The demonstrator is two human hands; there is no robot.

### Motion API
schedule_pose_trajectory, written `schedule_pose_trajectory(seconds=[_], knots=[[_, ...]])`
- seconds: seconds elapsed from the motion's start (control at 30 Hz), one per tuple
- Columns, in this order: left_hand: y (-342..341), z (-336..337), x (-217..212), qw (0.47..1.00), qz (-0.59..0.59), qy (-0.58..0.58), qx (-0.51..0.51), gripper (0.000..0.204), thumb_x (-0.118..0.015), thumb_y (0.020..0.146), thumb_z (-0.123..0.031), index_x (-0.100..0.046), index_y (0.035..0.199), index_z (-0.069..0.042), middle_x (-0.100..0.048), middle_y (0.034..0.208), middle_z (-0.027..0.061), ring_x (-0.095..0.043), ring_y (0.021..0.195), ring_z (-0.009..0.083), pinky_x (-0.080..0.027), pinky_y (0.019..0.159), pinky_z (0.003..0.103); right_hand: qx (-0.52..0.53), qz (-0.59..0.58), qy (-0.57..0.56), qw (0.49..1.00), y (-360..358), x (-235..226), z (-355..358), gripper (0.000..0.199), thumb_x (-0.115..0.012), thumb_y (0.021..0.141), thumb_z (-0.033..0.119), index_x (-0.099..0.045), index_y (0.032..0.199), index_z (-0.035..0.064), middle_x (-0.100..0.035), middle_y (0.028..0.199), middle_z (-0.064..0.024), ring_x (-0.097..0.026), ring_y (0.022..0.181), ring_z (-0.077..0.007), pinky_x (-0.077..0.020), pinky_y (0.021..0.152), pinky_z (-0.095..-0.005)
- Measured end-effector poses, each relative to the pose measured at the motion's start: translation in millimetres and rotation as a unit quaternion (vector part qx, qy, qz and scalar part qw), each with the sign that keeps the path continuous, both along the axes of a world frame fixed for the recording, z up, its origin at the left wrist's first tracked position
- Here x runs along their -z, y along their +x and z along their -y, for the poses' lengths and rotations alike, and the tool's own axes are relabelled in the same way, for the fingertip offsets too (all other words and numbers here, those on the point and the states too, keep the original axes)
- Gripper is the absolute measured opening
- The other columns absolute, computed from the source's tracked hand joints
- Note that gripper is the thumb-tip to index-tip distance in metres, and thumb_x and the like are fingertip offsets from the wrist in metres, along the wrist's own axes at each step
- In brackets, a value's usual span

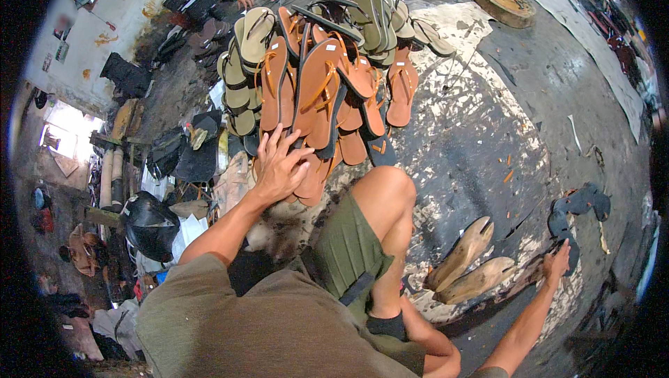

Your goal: The person sits on the floor and assembles flip-flops by hand, pressing the straps into the soles and adjusting them. They handle multiple flip-flops one at a time, occasionally picking up new soles and straps from the surrounding piles.

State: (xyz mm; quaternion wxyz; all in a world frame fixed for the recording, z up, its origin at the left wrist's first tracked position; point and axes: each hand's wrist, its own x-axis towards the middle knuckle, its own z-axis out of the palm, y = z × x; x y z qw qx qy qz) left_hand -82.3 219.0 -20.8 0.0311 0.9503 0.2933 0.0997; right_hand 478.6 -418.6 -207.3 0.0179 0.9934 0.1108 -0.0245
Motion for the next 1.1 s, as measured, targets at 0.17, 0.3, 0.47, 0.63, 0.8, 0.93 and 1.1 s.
schedule_pose_trajectory(seconds=[0.17, 0.3, 0.47, 0.63, 0.8, 0.93, 1.1], knots=[[26.5, 31.3, -9.6, 0.998, 0.055, -0.019, 0.022, 0.027, -0.072, 0.091, -0.021, -0.076, 0.118, -0.017, -0.053, 0.149, 0.0133, -0.030, 0.151, 0.0395, -0.018, 0.122, 0.059, -0.037, 0.238, -0.152, 0.958, 4.3, 22.5, -15.5, 0.069, -0.071, 0.084, 0.057, -0.051, 0.145, 0.0305, -0.059, 0.115, -0.0142, -0.059, 0.100, -0.0385, -0.0520, 0.076, -0.0531], [58.7, 44.5, -21.7, 0.987, 0.111, -0.096, 0.071, 0.026, -0.073, 0.091, -0.019, -0.076, 0.116, -0.016, -0.056, 0.146, 0.0115, -0.035, 0.148, 0.0386, -0.025, 0.119, 0.057, -0.073, 0.245, -0.213, 0.943, 57.6, 24.3, 8.0, 0.078, -0.072, 0.082, 0.062, -0.049, 0.147, 0.0242, -0.061, 0.125, -0.0198, -0.058, 0.121, -0.0428, -0.0539, 0.089, -0.0574], [71.8, 64.6, -46.8, 0.974, 0.136, -0.152, 0.095, 0.024, -0.070, 0.093, -0.013, -0.075, 0.116, -0.011, -0.059, 0.143, 0.0142, -0.050, 0.138, 0.0379, -0.035, 0.116, 0.050, -0.087, 0.087, -0.102, 0.987, 4.7, -52.1, -92.5, 0.056, -0.067, 0.089, 0.053, -0.068, 0.129, 0.0138, -0.063, 0.130, -0.0214, -0.057, 0.125, -0.0379, -0.0456, 0.105, -0.0533], [113.9, 105.2, -33.9, 0.863, 0.253, -0.423, 0.107, 0.023, -0.066, 0.094, -0.006, -0.073, 0.116, -0.001, -0.066, 0.129, 0.0169, -0.061, 0.125, 0.0296, -0.048, 0.106, 0.040, -0.095, 0.144, 0.391, 0.904, -63.0, -134.9, -160.8, 0.029, -0.077, 0.096, 0.026, -0.069, 0.113, 0.0038, -0.073, 0.105, -0.0057, -0.067, 0.095, -0.0165, -0.0524, 0.084, -0.0338], [171.4, 182.7, -10.1, 0.633, 0.204, -0.732, 0.147, 0.061, -0.066, 0.101, -0.011, -0.038, 0.154, -0.006, -0.051, 0.143, 0.0173, -0.059, 0.123, 0.0223, -0.052, 0.101, 0.034, 0.204, -0.058, 0.786, 0.580, -207.8, -188.4, -222.6, 0.030, -0.074, 0.097, 0.032, -0.067, 0.109, 0.0053, -0.068, 0.090, -0.0029, -0.066, 0.074, -0.0134, -0.0579, 0.066, -0.0317], [192.6, 229.3, -23.9, 0.562, 0.316, -0.756, 0.110, 0.094, -0.072, 0.097, -0.014, -0.007, 0.165, -0.011, -0.029, 0.158, 0.0257, -0.054, 0.132, 0.0266, -0.050, 0.106, 0.040, 0.260, -0.111, 0.901, 0.329, -318.1, -208.9, -285.0, 0.035, -0.068, 0.102, 0.026, -0.060, 0.130, 0.0064, -0.064, 0.119, -0.0065, -0.065, 0.101, -0.0173, -0.0587, 0.081, -0.0349], [203.5, 176.9, -54.6, 0.800, 0.327, -0.451, 0.221, 0.062, -0.073, 0.096, -0.015, -0.043, 0.150, -0.006, -0.051, 0.147, 0.0170, -0.060, 0.123, 0.0228, -0.048, 0.104, 0.036, 0.076, -0.230, 0.749, 0.616, -419.4, -143.1, -248.4, 0.044, -0.069, 0.099, 0.015, -0.054, 0.137, -0.0015, -0.065, 0.126, -0.0094, -0.063, 0.108, -0.0177, -0.0545, 0.090, -0.0325]])
